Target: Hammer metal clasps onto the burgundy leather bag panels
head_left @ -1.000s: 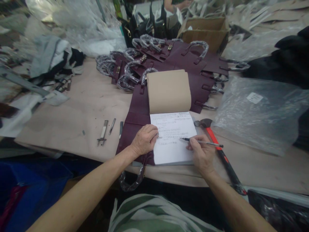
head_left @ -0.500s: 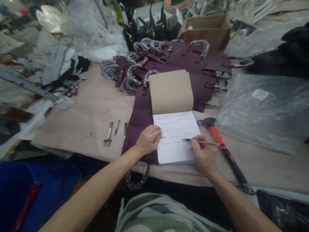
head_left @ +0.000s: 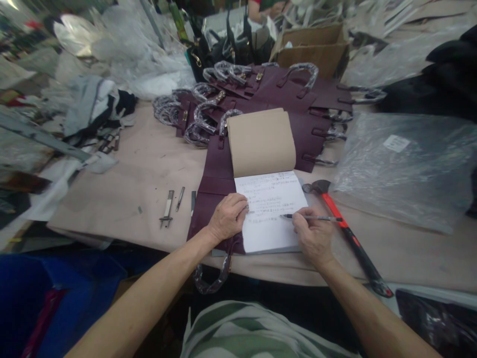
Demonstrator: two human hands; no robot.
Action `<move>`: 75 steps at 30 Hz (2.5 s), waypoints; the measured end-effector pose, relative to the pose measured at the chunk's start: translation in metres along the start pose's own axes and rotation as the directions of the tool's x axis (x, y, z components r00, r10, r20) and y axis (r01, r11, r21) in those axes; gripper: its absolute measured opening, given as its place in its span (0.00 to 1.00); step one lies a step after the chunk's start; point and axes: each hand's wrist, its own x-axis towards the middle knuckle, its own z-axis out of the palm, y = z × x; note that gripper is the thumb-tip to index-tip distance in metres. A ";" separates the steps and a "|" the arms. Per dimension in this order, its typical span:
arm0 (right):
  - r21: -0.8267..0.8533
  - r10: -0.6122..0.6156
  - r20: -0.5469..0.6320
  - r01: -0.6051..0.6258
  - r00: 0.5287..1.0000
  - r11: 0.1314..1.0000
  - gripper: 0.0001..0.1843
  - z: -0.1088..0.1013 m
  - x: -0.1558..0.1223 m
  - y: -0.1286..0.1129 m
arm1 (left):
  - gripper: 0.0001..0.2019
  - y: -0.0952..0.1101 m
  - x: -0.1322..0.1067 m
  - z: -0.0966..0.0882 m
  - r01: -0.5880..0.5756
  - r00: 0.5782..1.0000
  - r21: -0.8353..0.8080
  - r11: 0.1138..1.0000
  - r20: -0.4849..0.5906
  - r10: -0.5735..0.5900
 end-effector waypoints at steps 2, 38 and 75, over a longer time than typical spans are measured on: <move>0.002 -0.006 -0.001 0.006 1.000 1.000 0.12 0.000 0.000 -0.001 | 0.06 0.000 0.000 0.000 0.002 1.000 -0.001 1.000 0.003 -0.002; -0.019 -0.143 0.103 0.146 0.984 0.989 0.11 0.028 -0.027 -0.037 | 0.05 0.002 0.001 -0.004 -0.016 1.000 0.000 1.000 -0.019 0.016; -0.123 -0.280 0.097 0.290 0.955 0.949 0.07 0.026 -0.023 -0.023 | 0.06 0.000 0.002 -0.003 -0.017 1.000 0.002 1.000 -0.016 0.017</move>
